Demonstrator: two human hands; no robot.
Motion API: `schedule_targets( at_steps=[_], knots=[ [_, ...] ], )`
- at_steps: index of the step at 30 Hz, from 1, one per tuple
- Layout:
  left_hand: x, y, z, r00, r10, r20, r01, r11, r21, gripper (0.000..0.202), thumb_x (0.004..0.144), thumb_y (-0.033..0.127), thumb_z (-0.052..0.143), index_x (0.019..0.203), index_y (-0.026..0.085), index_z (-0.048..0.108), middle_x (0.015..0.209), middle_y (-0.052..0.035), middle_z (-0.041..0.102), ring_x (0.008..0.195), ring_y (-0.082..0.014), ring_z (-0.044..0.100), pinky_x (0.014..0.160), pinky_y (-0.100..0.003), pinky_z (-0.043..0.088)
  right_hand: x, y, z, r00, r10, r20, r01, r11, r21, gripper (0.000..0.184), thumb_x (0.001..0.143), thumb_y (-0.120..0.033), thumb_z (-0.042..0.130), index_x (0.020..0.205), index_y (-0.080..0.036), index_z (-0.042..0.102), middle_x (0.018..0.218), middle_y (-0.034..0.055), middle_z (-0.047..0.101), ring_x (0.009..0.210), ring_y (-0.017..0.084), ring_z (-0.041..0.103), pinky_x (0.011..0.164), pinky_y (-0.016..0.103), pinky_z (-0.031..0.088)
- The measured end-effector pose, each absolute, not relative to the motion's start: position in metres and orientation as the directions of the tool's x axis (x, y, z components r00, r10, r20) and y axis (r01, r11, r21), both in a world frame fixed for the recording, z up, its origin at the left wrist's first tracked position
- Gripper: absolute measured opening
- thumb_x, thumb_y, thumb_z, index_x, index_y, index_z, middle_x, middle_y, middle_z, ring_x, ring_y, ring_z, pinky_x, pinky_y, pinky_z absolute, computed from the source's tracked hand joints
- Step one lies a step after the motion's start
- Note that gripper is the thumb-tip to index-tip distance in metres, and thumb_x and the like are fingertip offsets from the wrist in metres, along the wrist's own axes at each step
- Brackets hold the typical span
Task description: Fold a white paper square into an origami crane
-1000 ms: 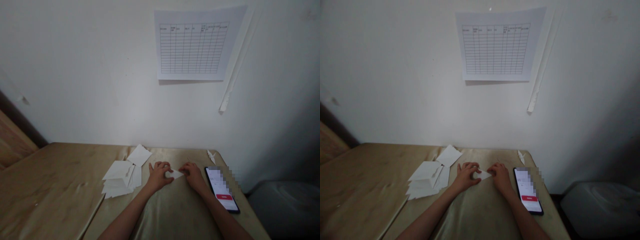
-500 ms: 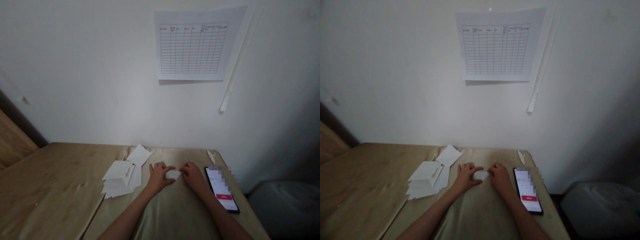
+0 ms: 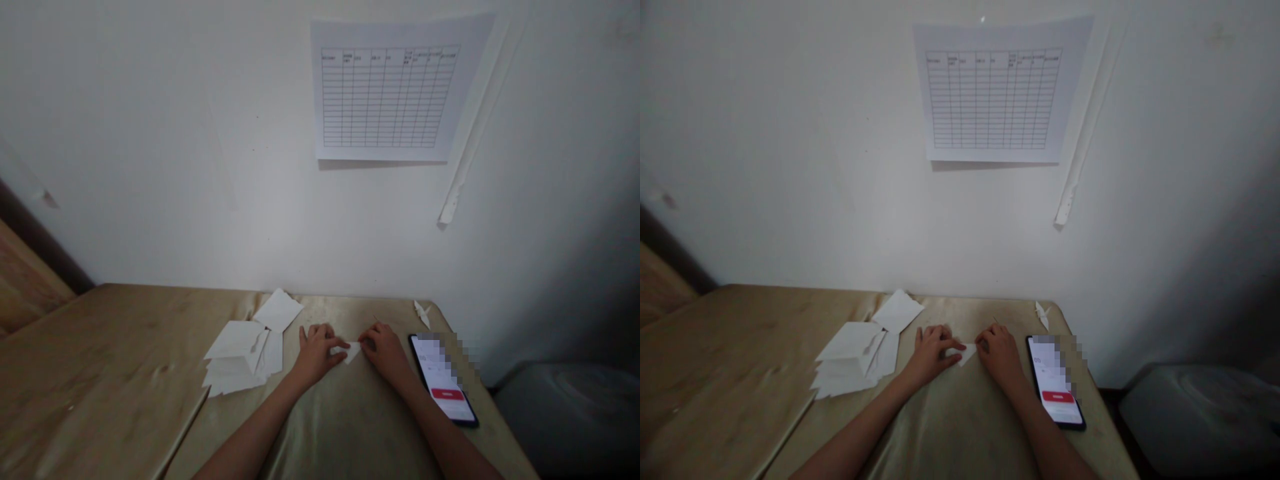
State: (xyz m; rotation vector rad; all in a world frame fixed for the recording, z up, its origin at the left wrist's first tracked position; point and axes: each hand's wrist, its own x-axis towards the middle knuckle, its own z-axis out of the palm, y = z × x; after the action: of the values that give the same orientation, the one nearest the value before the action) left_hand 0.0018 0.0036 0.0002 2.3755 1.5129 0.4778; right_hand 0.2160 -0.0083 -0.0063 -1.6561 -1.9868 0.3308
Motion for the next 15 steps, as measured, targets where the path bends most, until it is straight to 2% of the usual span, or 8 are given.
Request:
schedule_targets(
  at_steps=[7, 15],
  knots=[
    [-0.002, 0.007, 0.003, 0.397, 0.913, 0.094, 0.824, -0.399, 0.402, 0.025, 0.082, 0.045, 0.076, 0.107, 0.05, 0.073, 0.117, -0.0014, 0.058, 0.123, -0.0297, 0.047, 0.11, -0.077, 0.009, 0.212, -0.01, -0.006, -0.084, 0.976, 0.199, 0.854, 0.174, -0.49, 0.015, 0.083, -0.026, 0.067, 0.096, -0.024, 0.072, 0.107, 0.0076, 0.065, 0.11, 0.025, 0.055, 0.097, 0.035, 0.041],
    [-0.001, 0.005, 0.001, 0.38, 0.919, 0.104, 0.831, -0.389, 0.398, 0.025, 0.082, 0.044, 0.076, 0.106, 0.048, 0.073, 0.13, -0.0012, 0.055, 0.131, -0.0314, 0.041, 0.11, -0.079, 0.005, 0.205, -0.019, -0.001, -0.082, 0.977, 0.198, 0.871, 0.167, -0.463, 0.027, 0.077, -0.034, 0.072, 0.101, -0.022, 0.069, 0.111, 0.0092, 0.063, 0.112, 0.028, 0.054, 0.099, 0.036, 0.04]
  ],
)
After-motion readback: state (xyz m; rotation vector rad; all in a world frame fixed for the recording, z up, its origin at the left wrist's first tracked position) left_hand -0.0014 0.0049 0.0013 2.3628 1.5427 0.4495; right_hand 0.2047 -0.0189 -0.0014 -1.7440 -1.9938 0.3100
